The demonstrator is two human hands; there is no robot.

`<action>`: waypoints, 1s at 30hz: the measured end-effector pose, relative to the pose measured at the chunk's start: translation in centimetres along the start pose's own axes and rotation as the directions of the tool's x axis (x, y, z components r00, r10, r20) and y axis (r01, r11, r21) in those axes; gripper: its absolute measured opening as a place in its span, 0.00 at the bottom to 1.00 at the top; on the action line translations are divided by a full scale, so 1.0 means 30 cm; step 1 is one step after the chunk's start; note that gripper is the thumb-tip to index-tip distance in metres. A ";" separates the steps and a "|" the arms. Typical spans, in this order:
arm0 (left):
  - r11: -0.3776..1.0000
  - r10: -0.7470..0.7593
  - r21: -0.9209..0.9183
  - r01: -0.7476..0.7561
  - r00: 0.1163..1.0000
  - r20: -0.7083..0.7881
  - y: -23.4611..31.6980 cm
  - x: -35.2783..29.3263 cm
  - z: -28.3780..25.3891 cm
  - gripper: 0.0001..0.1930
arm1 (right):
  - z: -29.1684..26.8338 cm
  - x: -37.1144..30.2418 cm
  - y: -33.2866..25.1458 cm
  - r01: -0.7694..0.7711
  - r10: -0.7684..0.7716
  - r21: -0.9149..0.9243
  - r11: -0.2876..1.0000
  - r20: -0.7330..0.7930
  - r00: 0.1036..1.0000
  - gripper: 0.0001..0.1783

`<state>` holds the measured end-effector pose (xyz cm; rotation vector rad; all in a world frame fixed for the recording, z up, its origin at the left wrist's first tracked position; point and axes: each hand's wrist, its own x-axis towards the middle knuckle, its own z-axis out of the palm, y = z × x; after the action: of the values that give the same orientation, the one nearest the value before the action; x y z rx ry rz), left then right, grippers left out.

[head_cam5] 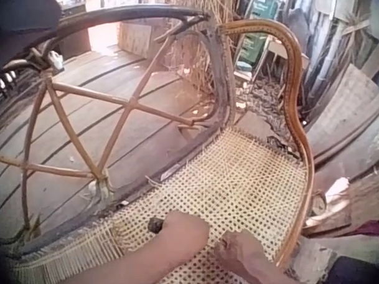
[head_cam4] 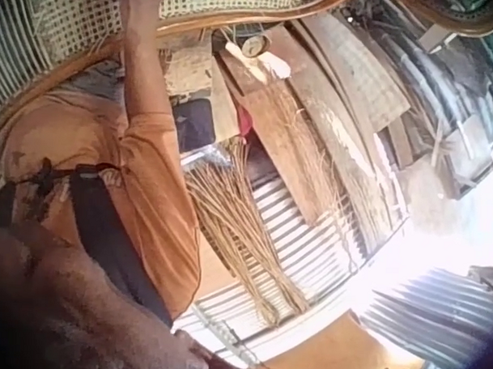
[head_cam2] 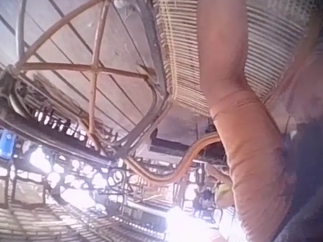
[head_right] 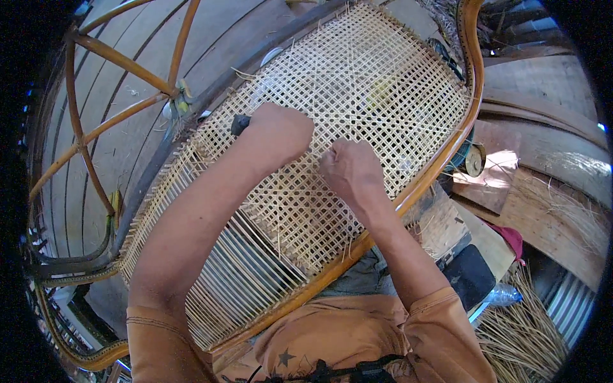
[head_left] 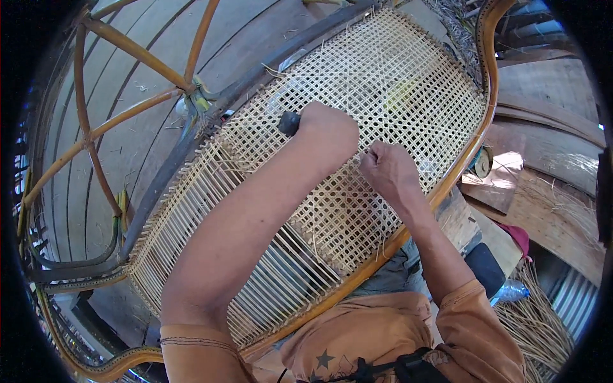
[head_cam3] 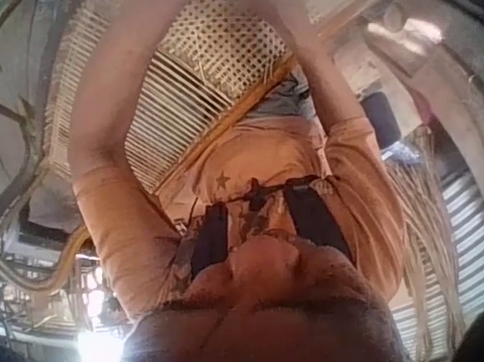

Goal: Weaving and repairing a rattan chair frame using natural fiber strips.

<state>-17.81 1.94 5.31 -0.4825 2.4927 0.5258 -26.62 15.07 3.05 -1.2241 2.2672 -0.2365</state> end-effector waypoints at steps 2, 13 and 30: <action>0.999 0.003 0.038 -0.004 1.000 0.029 0.019 0.017 -0.008 0.09 | -0.010 -0.003 0.002 0.022 -0.021 -0.021 1.000 0.057 0.998 0.12; 0.990 0.075 -0.118 -0.074 0.997 0.006 -0.040 0.031 0.051 0.10 | 0.051 -0.023 -0.026 0.104 -0.098 -0.532 0.840 0.040 0.994 0.07; 0.991 -0.106 -0.082 0.107 0.994 0.007 -0.098 -0.083 0.017 0.12 | 0.061 0.025 -0.019 0.138 -0.134 0.186 0.973 -0.036 0.990 0.14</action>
<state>-14.34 0.21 5.54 -0.6431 2.4345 0.5882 -25.54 14.30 1.47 -1.2828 2.1264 -0.5067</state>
